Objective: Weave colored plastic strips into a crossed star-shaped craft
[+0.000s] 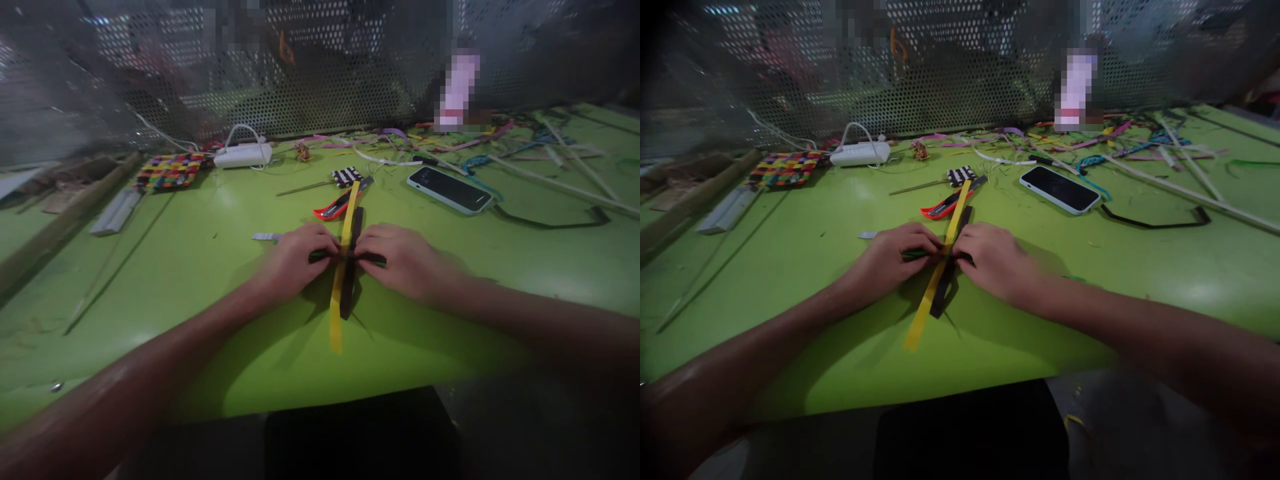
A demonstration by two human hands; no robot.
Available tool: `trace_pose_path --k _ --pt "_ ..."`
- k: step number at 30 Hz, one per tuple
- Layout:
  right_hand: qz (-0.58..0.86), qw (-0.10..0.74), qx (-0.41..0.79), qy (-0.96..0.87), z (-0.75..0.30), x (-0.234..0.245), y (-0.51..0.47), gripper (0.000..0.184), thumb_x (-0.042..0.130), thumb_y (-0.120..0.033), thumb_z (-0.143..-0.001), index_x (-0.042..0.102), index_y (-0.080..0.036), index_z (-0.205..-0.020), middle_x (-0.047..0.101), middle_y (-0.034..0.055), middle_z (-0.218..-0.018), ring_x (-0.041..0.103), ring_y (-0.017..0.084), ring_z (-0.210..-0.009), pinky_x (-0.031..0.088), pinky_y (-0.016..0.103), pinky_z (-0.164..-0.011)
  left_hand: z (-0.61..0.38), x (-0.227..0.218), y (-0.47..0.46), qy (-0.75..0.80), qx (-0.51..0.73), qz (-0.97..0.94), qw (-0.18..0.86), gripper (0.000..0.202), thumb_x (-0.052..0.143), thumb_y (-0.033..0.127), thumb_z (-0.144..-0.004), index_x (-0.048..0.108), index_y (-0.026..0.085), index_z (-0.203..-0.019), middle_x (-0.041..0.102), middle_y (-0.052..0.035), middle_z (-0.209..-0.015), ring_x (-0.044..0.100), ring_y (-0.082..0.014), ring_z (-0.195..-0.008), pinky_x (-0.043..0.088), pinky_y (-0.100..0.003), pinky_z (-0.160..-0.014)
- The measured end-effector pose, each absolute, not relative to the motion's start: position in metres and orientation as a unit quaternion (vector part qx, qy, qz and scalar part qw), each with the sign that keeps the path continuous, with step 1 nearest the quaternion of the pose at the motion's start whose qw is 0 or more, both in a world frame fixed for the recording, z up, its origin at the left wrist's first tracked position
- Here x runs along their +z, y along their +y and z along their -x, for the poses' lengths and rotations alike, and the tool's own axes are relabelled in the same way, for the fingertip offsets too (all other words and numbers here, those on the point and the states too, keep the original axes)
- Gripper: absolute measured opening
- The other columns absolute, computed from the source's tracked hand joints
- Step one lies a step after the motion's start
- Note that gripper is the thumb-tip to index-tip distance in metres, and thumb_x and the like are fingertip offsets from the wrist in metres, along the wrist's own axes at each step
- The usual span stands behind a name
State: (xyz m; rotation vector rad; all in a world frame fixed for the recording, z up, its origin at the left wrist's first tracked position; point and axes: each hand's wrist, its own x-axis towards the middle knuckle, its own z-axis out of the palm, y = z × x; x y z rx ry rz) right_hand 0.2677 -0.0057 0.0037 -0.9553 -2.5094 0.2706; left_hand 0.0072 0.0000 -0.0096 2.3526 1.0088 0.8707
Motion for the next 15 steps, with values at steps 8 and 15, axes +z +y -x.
trace_pose_path --k 8,15 --pt "0.324 0.246 0.134 -0.904 -0.269 0.004 -0.001 0.015 0.076 -0.017 -0.105 0.09 -0.021 -0.11 0.087 0.0114 -0.115 0.08 0.03 -0.108 0.064 0.046 -0.103 -0.007 -0.01 0.003 0.35 0.315 -0.851 0.233 0.021 0.083 0.008 -0.096 0.09 0.022 -0.111 0.088 -0.0086 -0.119 0.081 -0.026 -0.114 0.066 -0.048 -0.11" --pt "0.319 0.25 0.147 -0.902 -0.27 0.0 0.005 0.012 0.079 -0.018 -0.104 0.09 -0.021 -0.109 0.088 0.0099 -0.115 0.082 0.028 -0.108 0.064 0.044 -0.1 -0.005 -0.016 0.008 0.344 0.315 -0.857 0.219 0.017 0.084 0.009 -0.096 0.092 0.021 -0.104 0.089 -0.0095 -0.113 0.081 -0.026 -0.109 0.067 -0.045 -0.1"
